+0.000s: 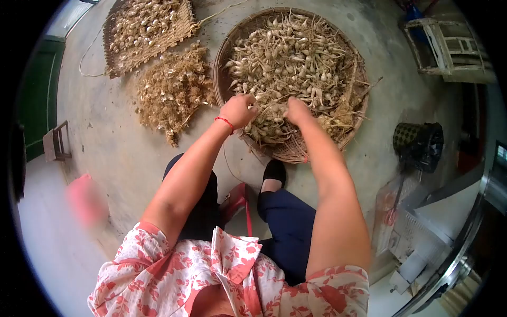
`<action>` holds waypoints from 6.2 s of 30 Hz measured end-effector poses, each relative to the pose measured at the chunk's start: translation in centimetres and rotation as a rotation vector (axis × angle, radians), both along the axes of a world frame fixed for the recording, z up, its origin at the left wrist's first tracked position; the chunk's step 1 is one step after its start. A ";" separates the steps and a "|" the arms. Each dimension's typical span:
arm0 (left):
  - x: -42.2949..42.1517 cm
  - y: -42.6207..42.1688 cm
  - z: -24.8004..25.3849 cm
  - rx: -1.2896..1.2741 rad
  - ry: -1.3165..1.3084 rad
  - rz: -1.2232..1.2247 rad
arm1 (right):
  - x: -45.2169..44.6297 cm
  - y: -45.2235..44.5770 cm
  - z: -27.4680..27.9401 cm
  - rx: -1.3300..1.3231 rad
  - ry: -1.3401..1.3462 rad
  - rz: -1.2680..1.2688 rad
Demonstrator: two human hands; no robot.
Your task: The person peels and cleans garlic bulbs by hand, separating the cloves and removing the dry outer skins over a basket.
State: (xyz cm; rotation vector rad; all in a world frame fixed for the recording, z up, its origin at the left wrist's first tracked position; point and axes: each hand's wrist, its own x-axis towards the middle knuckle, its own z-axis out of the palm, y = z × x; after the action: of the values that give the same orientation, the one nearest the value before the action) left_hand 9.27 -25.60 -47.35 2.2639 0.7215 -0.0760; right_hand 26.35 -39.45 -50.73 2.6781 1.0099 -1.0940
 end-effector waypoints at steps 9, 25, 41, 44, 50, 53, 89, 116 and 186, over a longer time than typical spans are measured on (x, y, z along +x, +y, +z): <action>2.6 0.2 -0.5 -0.892 -0.050 0.339 | 1.7 -1.7 4.9 0.410 0.674 -0.474; 2.0 -0.7 2.6 -0.731 0.063 -0.284 | 2.5 -0.1 10.0 0.044 0.548 0.079; 1.9 0.1 0.8 -1.062 -0.004 0.125 | -0.5 2.9 10.0 0.220 0.721 -0.041; 1.8 -0.1 1.4 -1.197 -0.029 0.075 | 1.7 2.7 10.1 0.188 0.505 0.082; 1.7 0.0 0.3 -1.306 -0.172 0.571 | -1.9 0.9 9.3 0.389 0.894 -0.507; 2.2 -0.9 1.1 -1.150 -0.164 0.580 | -4.9 1.3 4.5 0.556 1.146 -0.756; 0.8 -0.2 0.2 -0.328 0.041 -0.220 | 6.0 -0.8 6.2 0.004 0.128 0.012; 1.0 0.2 3.0 -0.900 -0.220 -0.007 | 2.1 1.1 12.4 0.271 0.684 -0.243; 0.6 -0.4 0.7 -1.350 -0.105 0.394 | -2.0 3.7 6.4 0.406 0.797 -0.200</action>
State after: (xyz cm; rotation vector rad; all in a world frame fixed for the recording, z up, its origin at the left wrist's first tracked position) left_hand 9.83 -25.96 -46.62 0.8259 0.7115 -0.1835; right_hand 24.33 -35.73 -44.32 2.6892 1.1615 -2.3343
